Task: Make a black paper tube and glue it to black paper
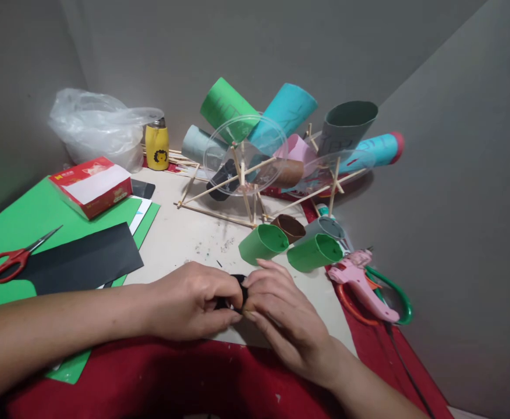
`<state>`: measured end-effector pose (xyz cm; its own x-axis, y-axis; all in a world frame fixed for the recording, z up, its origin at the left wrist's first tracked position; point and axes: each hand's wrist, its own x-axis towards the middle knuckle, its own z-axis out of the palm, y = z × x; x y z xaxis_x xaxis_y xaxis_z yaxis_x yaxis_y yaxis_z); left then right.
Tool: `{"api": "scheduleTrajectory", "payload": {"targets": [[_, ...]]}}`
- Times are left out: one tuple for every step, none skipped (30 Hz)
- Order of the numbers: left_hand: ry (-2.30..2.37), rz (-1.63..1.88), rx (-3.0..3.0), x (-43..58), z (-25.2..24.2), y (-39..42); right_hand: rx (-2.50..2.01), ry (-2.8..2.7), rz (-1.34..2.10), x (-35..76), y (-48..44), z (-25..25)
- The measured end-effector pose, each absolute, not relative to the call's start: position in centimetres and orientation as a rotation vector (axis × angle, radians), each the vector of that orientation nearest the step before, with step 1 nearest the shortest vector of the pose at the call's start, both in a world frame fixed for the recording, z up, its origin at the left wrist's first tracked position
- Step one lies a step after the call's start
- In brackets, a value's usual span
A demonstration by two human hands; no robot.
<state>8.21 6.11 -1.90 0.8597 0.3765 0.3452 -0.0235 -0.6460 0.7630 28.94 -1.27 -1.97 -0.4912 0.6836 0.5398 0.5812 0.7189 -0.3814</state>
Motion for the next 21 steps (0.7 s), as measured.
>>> {"api": "scheduleTrajectory", "payload": {"targets": [[0.223,0.626,2.204,8.22,-1.88,6.12,-0.947,-2.23,0.223,28.96,-1.29,-1.98],[0.202,0.626,2.194,8.24,-1.84,6.14,-0.945,-2.217,0.261,29.02,-1.28,-1.98],[0.191,0.625,2.174,8.27,-1.79,6.19,-0.949,-2.194,0.302,29.13,-1.27,-1.98],[0.189,0.627,2.149,8.31,-1.74,6.24,-0.958,-2.157,0.339,29.27,-1.25,-1.98],[0.202,0.632,2.122,8.35,-1.68,6.3,-0.971,-2.108,0.365,29.43,-1.21,-1.97],[0.227,0.64,2.093,8.38,-1.62,6.35,-0.989,-2.049,0.377,29.59,-1.18,-1.96],[0.26,0.646,2.062,8.4,-1.56,6.4,-1.006,-1.989,0.374,29.73,-1.14,-1.95],[0.3,0.645,2.03,8.41,-1.5,6.44,-1.019,-1.939,0.364,29.84,-1.09,-1.94],[0.343,0.632,1.999,8.4,-1.44,6.45,-1.026,-1.904,0.353,29.91,-1.04,-1.95],[0.386,0.608,1.969,8.39,-1.38,6.45,-1.029,-1.891,0.345,29.92,-0.98,-1.97],[0.424,0.577,1.938,8.36,-1.33,6.42,-1.027,-1.895,0.339,29.9,-0.92,-2.02],[0.456,0.543,1.91,8.34,-1.28,6.38,-1.023,-1.914,0.335,29.83,-0.86,-2.09],[0.483,0.507,1.884,8.32,-1.25,6.33,-1.017,-1.94,0.332,29.75,-0.81,-2.17],[0.502,0.476,1.862,8.31,-1.24,6.29,-1.012,-1.966,0.328,29.65,-0.76,-2.27],[0.511,0.455,1.847,8.32,-1.26,6.25,-1.005,-1.986,0.323,29.57,-0.73,-2.37],[0.512,0.445,1.845,8.35,-1.32,6.24,-1.003,-2.0,0.324,29.5,-0.73,-2.47],[0.502,0.449,1.856,8.39,-1.4,6.25,-1.003,-2.007,0.333,29.45,-0.74,-2.56],[0.476,0.47,1.877,8.43,-1.49,6.28,-1.003,-2.011,0.35,29.42,-0.78,-2.63],[0.434,0.504,1.906,8.47,-1.59,6.32,-1.003,-2.015,0.374,29.4,-0.84,-2.68],[0.38,0.548,1.938,8.5,-1.68,6.36,-1.002,-2.022,0.401,29.38,-0.93,-2.71],[0.322,0.589,1.974,8.52,-1.75,6.39,-1.002,-2.032,0.427,29.37,-1.02,-2.7]]}}
